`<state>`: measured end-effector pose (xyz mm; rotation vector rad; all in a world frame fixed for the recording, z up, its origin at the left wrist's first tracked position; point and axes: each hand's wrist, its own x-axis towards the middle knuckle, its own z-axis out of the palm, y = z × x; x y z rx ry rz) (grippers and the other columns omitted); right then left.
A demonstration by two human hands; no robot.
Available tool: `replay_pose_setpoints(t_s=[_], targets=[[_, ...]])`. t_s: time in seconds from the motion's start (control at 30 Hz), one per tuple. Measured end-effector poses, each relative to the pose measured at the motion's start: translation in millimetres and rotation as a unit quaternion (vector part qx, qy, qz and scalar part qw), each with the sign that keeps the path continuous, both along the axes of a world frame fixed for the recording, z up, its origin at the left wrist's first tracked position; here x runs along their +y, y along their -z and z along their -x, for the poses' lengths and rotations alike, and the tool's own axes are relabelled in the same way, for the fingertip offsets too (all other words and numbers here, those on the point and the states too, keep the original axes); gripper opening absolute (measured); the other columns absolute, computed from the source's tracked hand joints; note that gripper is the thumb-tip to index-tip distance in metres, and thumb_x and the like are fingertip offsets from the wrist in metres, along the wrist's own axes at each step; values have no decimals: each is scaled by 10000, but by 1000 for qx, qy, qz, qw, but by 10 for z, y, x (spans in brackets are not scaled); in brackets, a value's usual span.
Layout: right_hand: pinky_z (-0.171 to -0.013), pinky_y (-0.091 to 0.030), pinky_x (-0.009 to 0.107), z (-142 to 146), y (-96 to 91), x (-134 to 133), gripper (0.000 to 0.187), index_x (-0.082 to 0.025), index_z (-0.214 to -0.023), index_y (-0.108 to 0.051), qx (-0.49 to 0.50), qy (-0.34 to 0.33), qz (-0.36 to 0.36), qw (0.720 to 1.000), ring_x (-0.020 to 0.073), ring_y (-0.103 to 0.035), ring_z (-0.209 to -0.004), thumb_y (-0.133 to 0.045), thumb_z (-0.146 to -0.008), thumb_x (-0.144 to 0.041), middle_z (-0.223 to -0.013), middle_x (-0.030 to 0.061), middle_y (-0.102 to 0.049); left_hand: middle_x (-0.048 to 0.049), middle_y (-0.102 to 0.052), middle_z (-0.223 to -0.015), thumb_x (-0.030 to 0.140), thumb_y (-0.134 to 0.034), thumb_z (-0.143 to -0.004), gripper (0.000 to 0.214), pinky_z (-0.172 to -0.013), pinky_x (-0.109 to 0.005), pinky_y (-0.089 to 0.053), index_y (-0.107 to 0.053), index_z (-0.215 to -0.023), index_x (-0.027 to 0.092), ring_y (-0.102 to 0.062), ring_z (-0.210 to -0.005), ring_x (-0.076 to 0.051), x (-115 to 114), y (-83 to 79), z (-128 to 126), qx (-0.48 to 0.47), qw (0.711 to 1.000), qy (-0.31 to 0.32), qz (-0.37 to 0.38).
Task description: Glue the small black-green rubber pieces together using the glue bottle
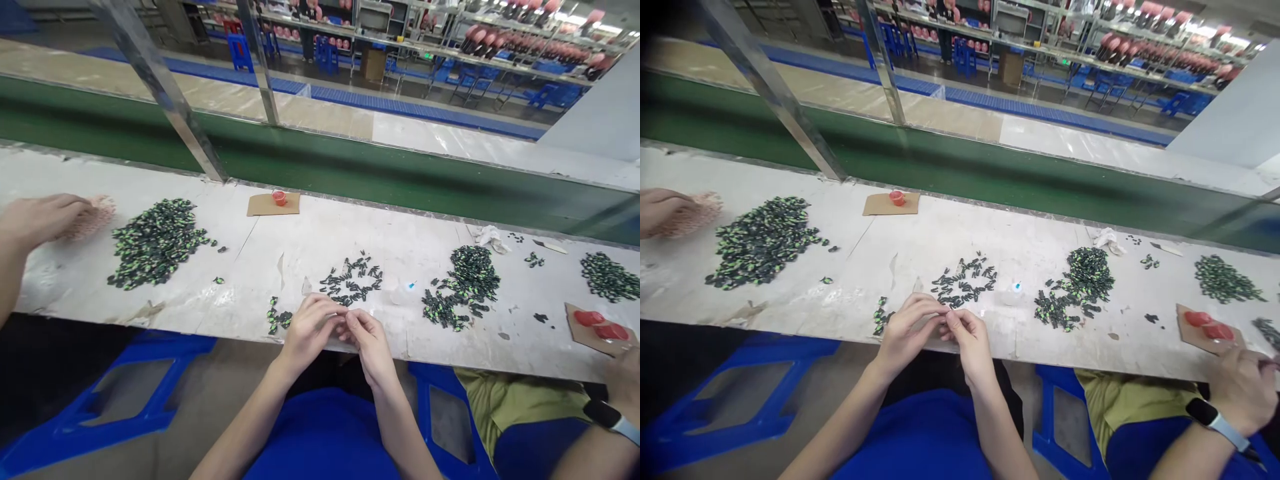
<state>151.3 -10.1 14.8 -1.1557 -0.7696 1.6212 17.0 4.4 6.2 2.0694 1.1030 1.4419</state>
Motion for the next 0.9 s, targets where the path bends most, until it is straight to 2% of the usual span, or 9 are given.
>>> replay_pose_setpoints(t_s=[0.23, 0.37, 0.47, 0.57, 0.73, 0.8, 0.9], targets=[[-494, -462, 207, -134, 109, 5, 408, -161, -665, -667, -20, 97, 46, 994, 87, -539, -492, -856, -503, -485, -584, -6, -645, -45, -680, -890, 213, -614, -873, 109, -779, -341, -510, -645, -976, 201, -573, -899, -204, -55, 173, 79, 76, 997, -20, 29], [-543, -517, 223, -217, 130, 29, 463, -172, -675, -615, -1, 122, 61, 991, 118, -621, -546, -842, -508, -540, -654, 19, -687, -57, -671, -926, 240, -597, -882, 108, -786, -372, -503, -669, -957, 210, -570, -907, -223, -91, 317, 143, 132, 987, -57, 68], [-543, -530, 234, -254, 130, 40, 476, -186, -683, -581, 9, 116, 60, 991, 136, -649, -565, -820, -535, -571, -677, 26, -701, -65, -664, -935, 223, -553, -901, 133, -801, -379, -508, -685, -917, 210, -576, -915, -223, -80, 380, 143, 126, 986, -66, 89], [-572, -535, 235, -264, 145, 48, 427, -176, -662, -627, -25, 117, 25, 993, 120, -629, -557, -825, -546, -536, -647, 15, -690, -58, -682, -904, 224, -535, -903, 158, -807, -363, -521, -690, -878, 213, -597, -914, -217, -63, 359, 114, 88, 988, -44, 117], [-661, -549, 282, -229, 192, 40, 258, -190, -645, -722, -106, 128, -45, 985, 162, -650, -656, -854, -528, -379, -681, 21, -713, -38, -714, -887, 285, -594, -859, 122, -776, -308, -553, -686, -891, 212, -674, -831, -185, -96, 209, 31, -18, 968, -23, 250], [-734, -556, 318, -206, 196, 26, 190, -208, -691, -752, -120, 123, -79, 982, 197, -674, -761, -820, -590, -354, -771, 40, -739, -42, -723, -917, 307, -611, -843, 161, -786, -306, -560, -693, -945, 212, -688, -837, -186, -112, 152, -5, -57, 959, -27, 278], [-821, -551, 362, -175, 178, 0, 142, -223, -767, -772, -137, 115, -117, 977, 225, -680, -866, -757, -686, -339, -862, 54, -749, -55, -731, -954, 316, -613, -838, 194, -813, -314, -558, -713, -972, 218, -687, -891, -198, -118, 93, -48, -80, 956, -23, 283]])
